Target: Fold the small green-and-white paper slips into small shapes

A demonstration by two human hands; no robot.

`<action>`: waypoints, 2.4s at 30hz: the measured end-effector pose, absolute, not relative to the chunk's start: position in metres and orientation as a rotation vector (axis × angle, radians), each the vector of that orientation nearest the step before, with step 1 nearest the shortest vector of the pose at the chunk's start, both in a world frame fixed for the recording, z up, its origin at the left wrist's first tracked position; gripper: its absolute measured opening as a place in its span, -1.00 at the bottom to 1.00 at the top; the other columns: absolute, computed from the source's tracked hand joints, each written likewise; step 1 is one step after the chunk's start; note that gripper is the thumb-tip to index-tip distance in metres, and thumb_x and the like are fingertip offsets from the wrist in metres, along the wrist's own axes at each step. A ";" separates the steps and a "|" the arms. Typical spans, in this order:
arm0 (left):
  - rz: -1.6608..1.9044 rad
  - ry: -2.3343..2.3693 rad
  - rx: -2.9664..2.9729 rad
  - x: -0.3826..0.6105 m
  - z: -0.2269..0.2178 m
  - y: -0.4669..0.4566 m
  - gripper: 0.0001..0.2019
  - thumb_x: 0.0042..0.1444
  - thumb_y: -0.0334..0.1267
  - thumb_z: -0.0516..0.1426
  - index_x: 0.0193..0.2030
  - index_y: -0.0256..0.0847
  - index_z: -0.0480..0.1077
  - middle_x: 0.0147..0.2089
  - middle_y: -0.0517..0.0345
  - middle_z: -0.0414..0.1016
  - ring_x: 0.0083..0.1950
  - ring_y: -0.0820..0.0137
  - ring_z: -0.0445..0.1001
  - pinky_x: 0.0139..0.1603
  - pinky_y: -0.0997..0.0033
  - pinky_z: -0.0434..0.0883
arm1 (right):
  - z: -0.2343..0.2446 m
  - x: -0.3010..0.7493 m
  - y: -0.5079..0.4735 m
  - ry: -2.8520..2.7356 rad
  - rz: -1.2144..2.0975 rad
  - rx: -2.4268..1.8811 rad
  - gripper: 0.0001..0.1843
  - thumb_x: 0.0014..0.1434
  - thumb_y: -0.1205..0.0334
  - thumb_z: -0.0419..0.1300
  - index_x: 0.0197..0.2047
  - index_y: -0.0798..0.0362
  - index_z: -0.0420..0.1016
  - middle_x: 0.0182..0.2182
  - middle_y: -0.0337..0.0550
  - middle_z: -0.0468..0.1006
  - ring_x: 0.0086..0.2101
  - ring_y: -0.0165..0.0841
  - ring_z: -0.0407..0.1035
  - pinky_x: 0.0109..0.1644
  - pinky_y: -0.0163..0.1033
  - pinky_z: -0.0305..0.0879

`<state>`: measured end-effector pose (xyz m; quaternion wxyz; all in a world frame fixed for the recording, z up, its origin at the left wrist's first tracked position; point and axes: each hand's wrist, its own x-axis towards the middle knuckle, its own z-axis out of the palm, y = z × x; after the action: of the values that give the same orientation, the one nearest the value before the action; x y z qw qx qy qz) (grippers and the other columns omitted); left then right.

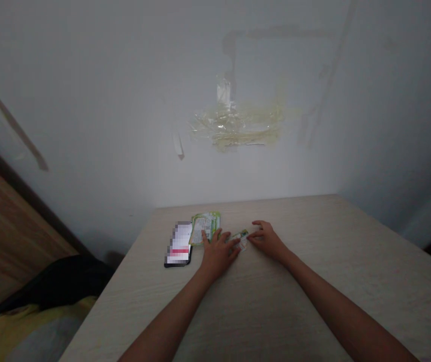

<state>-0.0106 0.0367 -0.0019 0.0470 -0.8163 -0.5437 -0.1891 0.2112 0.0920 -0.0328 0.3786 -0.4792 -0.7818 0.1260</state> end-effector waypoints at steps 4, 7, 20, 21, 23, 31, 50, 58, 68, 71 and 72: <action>-0.592 -1.650 -2.496 -0.011 -0.001 0.036 -0.70 0.23 0.04 0.03 0.07 0.29 0.39 0.19 0.21 0.39 0.33 0.05 0.11 0.26 -0.51 -0.36 | -0.039 0.209 0.097 -1.970 0.251 -1.300 -0.84 0.12 0.21 0.27 -0.22 -0.06 0.66 0.04 0.03 0.38 0.05 -0.12 0.24 0.17 0.07 0.20; -0.604 -1.636 -2.499 -0.012 -0.001 0.036 -0.70 0.23 0.04 0.04 0.08 0.28 0.39 0.18 0.20 0.39 0.33 0.05 0.11 0.25 -0.52 -0.35 | -0.041 0.208 0.095 -1.979 0.245 -1.271 -0.76 0.14 0.20 0.25 -0.10 -0.10 0.62 0.05 0.02 0.37 0.07 -0.12 0.23 0.18 0.05 0.20; -0.615 -1.621 -2.535 -0.013 -0.003 0.037 -0.70 0.22 0.04 0.05 0.07 0.22 0.39 0.18 0.17 0.38 0.34 0.08 0.09 0.25 -0.52 -0.40 | -0.021 0.213 0.082 -2.109 0.410 -1.066 -0.93 0.04 0.22 0.34 -0.35 -0.10 0.66 0.00 -0.09 0.45 0.07 -0.17 0.25 0.21 0.00 0.14; -0.617 -1.624 -2.533 -0.013 -0.004 0.038 -0.70 0.22 0.04 0.05 0.07 0.22 0.39 0.18 0.18 0.38 0.34 0.08 0.09 0.25 -0.52 -0.40 | -0.021 0.213 0.081 -2.122 0.400 -1.057 -0.93 0.03 0.23 0.34 -0.35 -0.10 0.66 0.00 -0.09 0.45 0.07 -0.17 0.24 0.22 0.00 0.13; -0.620 -1.632 -2.528 -0.013 -0.004 0.038 -0.70 0.21 0.04 0.06 0.06 0.23 0.40 0.18 0.18 0.38 0.34 0.08 0.09 0.24 -0.53 -0.40 | -0.022 0.211 0.080 -2.122 0.378 -1.067 -0.92 0.03 0.25 0.33 -0.35 -0.10 0.66 0.00 -0.08 0.44 0.08 -0.17 0.23 0.22 0.00 0.12; -0.621 -1.639 -2.529 -0.014 -0.005 0.040 -0.70 0.20 0.06 0.06 0.06 0.26 0.40 0.19 0.21 0.37 0.34 0.06 0.08 0.24 -0.53 -0.39 | -0.037 0.209 0.095 -2.012 0.268 -1.223 -0.88 0.03 0.29 0.32 -0.34 -0.10 0.68 -0.03 -0.04 0.42 0.03 -0.16 0.26 0.18 0.00 0.17; -0.640 -1.596 -2.538 -0.014 -0.006 0.040 -0.70 0.22 0.06 0.04 0.07 0.27 0.40 0.18 0.18 0.37 0.33 0.07 0.09 0.24 -0.52 -0.43 | -0.040 0.212 0.103 -1.938 0.339 -1.276 -0.88 0.05 0.21 0.30 -0.31 -0.04 0.65 -0.04 -0.03 0.43 0.03 -0.17 0.27 0.19 -0.02 0.14; -0.623 -1.616 -2.514 -0.013 -0.006 0.040 -0.70 0.21 0.08 0.05 0.06 0.30 0.41 0.19 0.20 0.38 0.34 0.05 0.09 0.23 -0.54 -0.39 | -0.040 0.208 0.101 -1.988 0.319 -1.244 -0.92 0.03 0.22 0.30 -0.39 0.00 0.64 -0.04 -0.03 0.45 0.04 -0.16 0.25 0.19 -0.01 0.12; -0.618 -1.614 -2.504 -0.013 -0.006 0.040 -0.69 0.20 0.09 0.05 0.07 0.30 0.40 0.18 0.20 0.39 0.34 0.03 0.09 0.22 -0.56 -0.42 | -0.030 0.207 0.090 -2.027 0.364 -1.154 -0.97 -0.01 0.24 0.33 -0.44 -0.01 0.61 -0.11 -0.06 0.45 0.02 -0.17 0.26 0.19 -0.02 0.14; -0.619 -1.617 -2.499 -0.013 -0.006 0.040 -0.69 0.21 0.08 0.05 0.06 0.30 0.40 0.19 0.20 0.39 0.34 0.04 0.10 0.22 -0.55 -0.43 | -0.025 0.206 0.084 -2.036 0.413 -1.140 -0.97 -0.02 0.25 0.34 -0.44 -0.01 0.61 -0.10 -0.06 0.46 0.02 -0.17 0.27 0.18 -0.03 0.15; -0.621 -1.616 -2.498 -0.013 -0.006 0.040 -0.69 0.21 0.08 0.05 0.06 0.30 0.40 0.19 0.20 0.39 0.34 0.04 0.10 0.23 -0.54 -0.43 | -0.023 0.205 0.083 -2.039 0.432 -1.141 -0.97 -0.03 0.25 0.34 -0.44 -0.01 0.61 -0.10 -0.06 0.46 0.02 -0.17 0.27 0.19 -0.02 0.15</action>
<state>-0.0126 0.0396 -0.0061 0.0514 -0.8208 -0.5310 -0.2041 0.2053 0.0826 -0.0230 0.3733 -0.4456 -0.7961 0.1686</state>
